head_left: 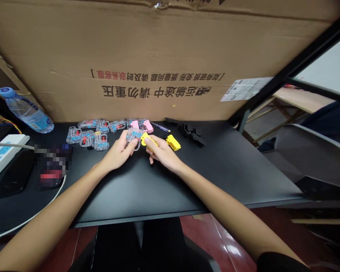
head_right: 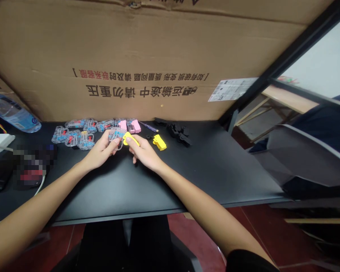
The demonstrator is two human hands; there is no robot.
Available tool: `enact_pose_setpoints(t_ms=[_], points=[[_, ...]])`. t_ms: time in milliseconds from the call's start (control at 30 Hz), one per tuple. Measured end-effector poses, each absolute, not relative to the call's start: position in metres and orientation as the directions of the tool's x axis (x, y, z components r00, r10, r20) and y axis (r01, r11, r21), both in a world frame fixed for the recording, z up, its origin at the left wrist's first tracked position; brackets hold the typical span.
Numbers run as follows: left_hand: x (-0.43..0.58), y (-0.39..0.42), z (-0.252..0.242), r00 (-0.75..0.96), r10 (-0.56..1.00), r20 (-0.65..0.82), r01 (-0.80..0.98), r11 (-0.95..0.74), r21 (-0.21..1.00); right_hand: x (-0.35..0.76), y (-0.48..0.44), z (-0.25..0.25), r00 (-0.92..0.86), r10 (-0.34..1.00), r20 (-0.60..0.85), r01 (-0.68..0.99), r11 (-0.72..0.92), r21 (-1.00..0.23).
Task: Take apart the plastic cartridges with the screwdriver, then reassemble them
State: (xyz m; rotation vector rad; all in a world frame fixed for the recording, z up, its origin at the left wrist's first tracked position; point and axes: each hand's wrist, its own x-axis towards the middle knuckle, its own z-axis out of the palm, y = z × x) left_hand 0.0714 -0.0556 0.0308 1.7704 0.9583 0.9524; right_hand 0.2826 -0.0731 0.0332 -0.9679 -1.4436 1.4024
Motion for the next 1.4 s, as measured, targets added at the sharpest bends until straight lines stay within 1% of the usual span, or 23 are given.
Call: enact_pose_setpoints(t_ms=[133, 300, 400, 800, 967, 1100, 1267, 1400], points=[[0.0742, -0.0587, 0.0331, 0.415, 0.885, 0.211, 0.181, -0.308, 0.934, 0.2793, -0.0757, 0.0316, -0.344, 0.936, 0.075, -0.051, 0.061, -0.997], [0.0787, -0.0614, 0.0383, 0.449, 0.884, 0.131, 0.05, -0.171, 0.984, 0.2781, -0.0766, 0.0299, -0.376, 0.921, 0.102, -0.054, 0.088, -0.995], [0.0778, -0.0606, 0.0394, 0.468, 0.877, 0.106, 0.04, -0.141, 0.989, 0.2787, -0.0769, 0.031, -0.381, 0.92, 0.095, -0.063, 0.077, -0.995], [0.0733, -0.0562, 0.0348, 0.528, 0.84, 0.124, -0.004, -0.143, 0.99, 0.2784, -0.0777, 0.0319, -0.401, 0.915, 0.053, -0.076, 0.025, -0.997], [0.0736, -0.0562, 0.0345, 0.535, 0.837, 0.116, -0.025, -0.121, 0.992, 0.2784, -0.0788, 0.0305, -0.366, 0.925, 0.099, -0.03, 0.095, -0.995], [0.0736, -0.0562, 0.0343, 0.546, 0.832, 0.099, -0.029, -0.099, 0.995, 0.2779, -0.0794, 0.0306, -0.368, 0.924, 0.102, -0.032, 0.097, -0.995], [0.0732, -0.0568, 0.0341, 0.542, 0.833, 0.115, -0.006, -0.133, 0.991, 0.2782, -0.0791, 0.0322, -0.402, 0.914, 0.051, -0.057, 0.031, -0.998], [0.0734, -0.0579, 0.0339, 0.537, 0.831, 0.145, 0.026, -0.188, 0.982, 0.2781, -0.0788, 0.0315, -0.41, 0.911, 0.042, -0.055, 0.022, -0.998]])
